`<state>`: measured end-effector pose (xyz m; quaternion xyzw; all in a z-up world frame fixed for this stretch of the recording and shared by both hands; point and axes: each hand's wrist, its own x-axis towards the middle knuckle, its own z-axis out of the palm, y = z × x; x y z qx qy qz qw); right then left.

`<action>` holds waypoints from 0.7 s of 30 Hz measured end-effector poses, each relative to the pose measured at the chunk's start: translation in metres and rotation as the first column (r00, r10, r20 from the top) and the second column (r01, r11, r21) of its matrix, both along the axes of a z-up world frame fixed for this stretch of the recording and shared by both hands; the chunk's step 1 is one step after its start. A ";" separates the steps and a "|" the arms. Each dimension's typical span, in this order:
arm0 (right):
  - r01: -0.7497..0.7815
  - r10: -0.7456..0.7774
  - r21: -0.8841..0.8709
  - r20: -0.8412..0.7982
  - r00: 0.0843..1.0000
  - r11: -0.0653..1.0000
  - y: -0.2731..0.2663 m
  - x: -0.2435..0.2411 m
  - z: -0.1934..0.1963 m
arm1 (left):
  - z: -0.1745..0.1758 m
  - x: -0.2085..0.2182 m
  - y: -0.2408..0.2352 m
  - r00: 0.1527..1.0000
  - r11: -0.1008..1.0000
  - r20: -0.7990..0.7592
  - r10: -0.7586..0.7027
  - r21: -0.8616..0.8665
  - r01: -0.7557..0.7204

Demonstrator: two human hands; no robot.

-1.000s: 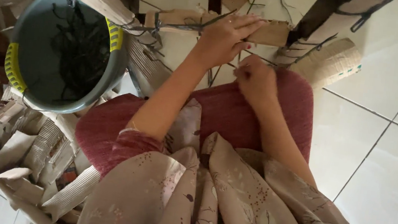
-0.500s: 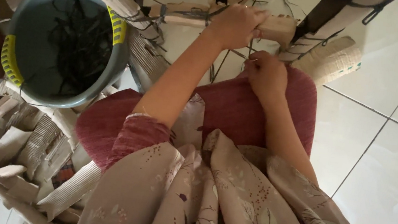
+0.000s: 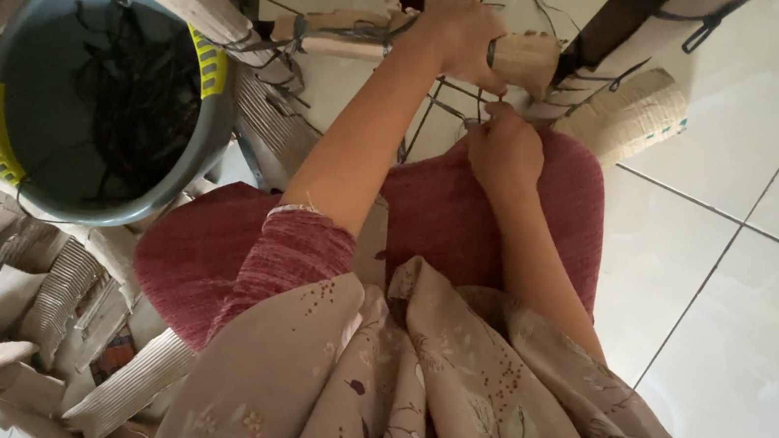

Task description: The person sits cross-legged and repeatedly ties thin cords around cylindrical cardboard rolls. They pick up a roll, wrap a cord around it, and tie a knot by hand. The tied rolls are placed on the floor beside them.

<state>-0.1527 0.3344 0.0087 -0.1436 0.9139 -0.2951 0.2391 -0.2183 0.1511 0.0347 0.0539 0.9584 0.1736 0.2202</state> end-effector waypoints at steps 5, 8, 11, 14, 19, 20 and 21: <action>0.048 -0.047 -0.041 0.036 0.998 0.998 0.001 -0.009 -0.001 | 0.007 -0.002 0.001 0.998 0.999 0.058 -0.004 -0.034 0.006; 0.051 -0.043 -0.120 0.060 0.997 0.991 0.001 -0.026 -0.015 | 0.020 0.000 0.004 0.994 0.999 0.101 0.041 0.010 -0.042; 0.038 -0.033 -0.170 0.031 0.999 0.985 0.001 -0.031 -0.019 | 0.022 0.001 0.008 0.985 0.996 0.147 0.085 0.014 -0.088; 0.048 -0.057 -0.175 -0.047 0.997 0.983 0.005 -0.021 -0.002 | 0.031 -0.001 0.009 0.978 0.992 0.176 0.113 0.026 -0.120; 0.064 -0.081 -0.123 -0.140 0.987 0.990 0.010 -0.007 -0.003 | 0.031 0.002 0.010 0.975 0.996 0.205 0.087 -0.018 -0.085; 0.082 -0.096 -0.131 -0.101 0.990 0.988 0.010 -0.007 -0.003 | 0.030 0.002 0.010 0.977 0.996 0.193 0.088 -0.014 -0.087; 0.099 -0.109 -0.144 -0.067 0.992 0.985 0.008 -0.010 -0.002 | 0.030 0.000 0.008 0.981 0.996 0.173 0.092 -0.014 -0.091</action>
